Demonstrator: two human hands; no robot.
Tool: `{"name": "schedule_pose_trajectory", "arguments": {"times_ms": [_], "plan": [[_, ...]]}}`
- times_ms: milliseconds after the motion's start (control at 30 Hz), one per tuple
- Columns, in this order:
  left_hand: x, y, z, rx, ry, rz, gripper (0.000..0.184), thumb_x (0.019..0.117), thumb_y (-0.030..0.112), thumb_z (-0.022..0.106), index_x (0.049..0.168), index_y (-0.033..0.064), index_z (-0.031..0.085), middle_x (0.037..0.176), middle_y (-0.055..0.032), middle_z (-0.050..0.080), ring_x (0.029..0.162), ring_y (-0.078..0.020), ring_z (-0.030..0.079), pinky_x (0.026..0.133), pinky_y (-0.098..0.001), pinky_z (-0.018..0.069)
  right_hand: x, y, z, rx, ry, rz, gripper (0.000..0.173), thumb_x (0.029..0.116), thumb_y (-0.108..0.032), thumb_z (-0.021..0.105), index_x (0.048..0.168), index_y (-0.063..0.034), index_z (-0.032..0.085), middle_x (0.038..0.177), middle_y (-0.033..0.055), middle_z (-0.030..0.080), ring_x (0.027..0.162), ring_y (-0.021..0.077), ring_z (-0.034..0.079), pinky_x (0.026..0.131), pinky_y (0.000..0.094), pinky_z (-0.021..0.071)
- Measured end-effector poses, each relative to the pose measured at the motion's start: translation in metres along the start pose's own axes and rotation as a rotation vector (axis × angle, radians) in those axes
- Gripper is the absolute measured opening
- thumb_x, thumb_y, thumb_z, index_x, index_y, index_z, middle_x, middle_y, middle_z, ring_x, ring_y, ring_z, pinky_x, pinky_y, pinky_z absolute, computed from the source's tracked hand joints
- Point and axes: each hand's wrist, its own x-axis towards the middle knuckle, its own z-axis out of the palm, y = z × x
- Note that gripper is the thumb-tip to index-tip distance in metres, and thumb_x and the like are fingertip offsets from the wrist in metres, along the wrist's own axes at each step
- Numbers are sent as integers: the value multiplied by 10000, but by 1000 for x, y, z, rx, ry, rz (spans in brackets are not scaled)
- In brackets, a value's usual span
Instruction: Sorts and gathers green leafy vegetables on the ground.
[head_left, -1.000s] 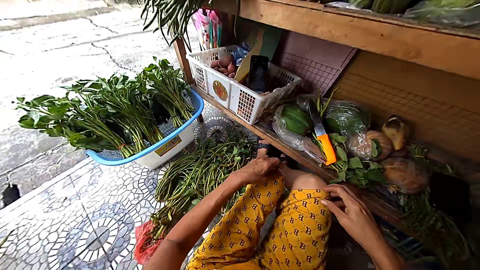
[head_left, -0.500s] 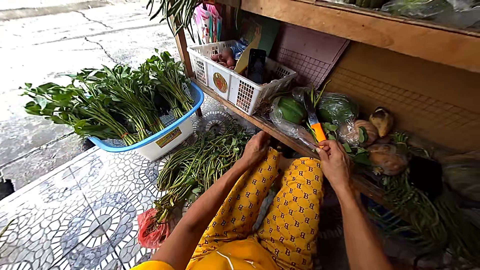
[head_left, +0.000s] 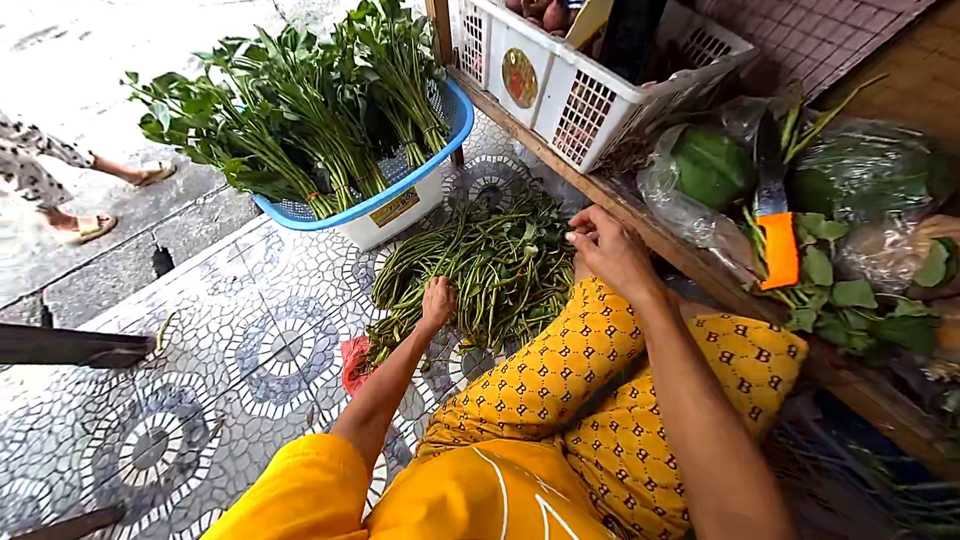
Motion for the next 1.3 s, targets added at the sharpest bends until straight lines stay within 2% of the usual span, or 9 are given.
{"name": "schedule_pose_trajectory", "arguments": {"times_ms": [333, 433, 600, 667, 767, 933, 1033, 1200, 1300], "plan": [[81, -18, 9, 107, -127, -415, 584, 1053, 259, 519, 1526, -52, 376, 1540, -317, 404, 1446, -455, 394, 1165, -574, 360, 112, 4, 82, 150, -279, 131, 262, 1044, -165, 585, 1253, -18, 644, 1166, 207, 687, 1124, 375, 655, 973, 601, 491], [83, -12, 2, 120, -45, -364, 457, 1049, 257, 543, 1419, -10, 548, 1460, -293, 514, 1402, -472, 439, 1120, -639, 362, 112, 33, 107, 110, -343, 254, 261, 1037, -150, 587, 1246, -6, 649, 1183, 235, 682, 1151, 409, 642, 981, 622, 479], [54, 28, -12, 13, 282, -250, 416, 1119, 294, 381, 1393, 26, 541, 1248, -278, 655, 1136, -479, 642, 929, -678, 482, 115, 62, 138, 215, -398, 431, 339, 1060, -262, 567, 1271, -8, 643, 1191, 227, 686, 1080, 388, 673, 942, 606, 512], [31, 66, -7, -59, 263, -177, 404, 1110, 289, 418, 1410, 39, 521, 1150, -277, 680, 1035, -476, 674, 860, -675, 509, 113, 55, 150, 404, -461, 545, 564, 1079, -458, 505, 1385, 14, 534, 1183, 220, 678, 998, 358, 673, 875, 545, 535], [6, 106, 23, -225, 28, -13, 431, 1086, 257, 495, 1438, 10, 494, 1085, -251, 699, 975, -419, 697, 883, -617, 540, 102, 36, 163, 628, -530, 689, 711, 1066, -530, 481, 1506, 19, 379, 1348, 271, 580, 1216, 408, 583, 1007, 595, 469], [27, 103, 44, -183, -172, 136, 461, 1118, 302, 358, 1274, 4, 673, 1241, -213, 684, 1192, -354, 643, 1053, -550, 464, 89, 66, 170, 676, -219, 980, 420, 1117, -235, 362, 1444, 14, 445, 1218, 219, 674, 1009, 314, 680, 852, 488, 533], [71, 92, 45, -25, -71, 60, 347, 1077, 214, 488, 1321, 16, 635, 1364, -232, 603, 1300, -410, 552, 1059, -568, 460, 91, 72, 155, 842, -73, 1163, 396, 1129, -253, 380, 1461, -39, 406, 1081, 171, 604, 783, 225, 620, 703, 366, 534], [144, 71, 49, 26, 71, -10, 502, 1041, 181, 531, 1494, -10, 429, 1528, -300, 420, 1402, -490, 426, 1088, -615, 428, 101, 60, 154, 1123, 223, 1246, 127, 1072, -131, 442, 1156, -44, 482, 864, 58, 400, 599, 157, 427, 539, 303, 451], [164, 68, 37, 141, -161, 1, 618, 1004, 196, 618, 1533, -7, 372, 1429, -346, 509, 1345, -536, 471, 1079, -698, 378, 106, 48, 146, 1261, 341, 1230, 238, 1098, -136, 363, 1307, -35, 414, 934, 86, 438, 635, 171, 489, 569, 318, 487]]}}
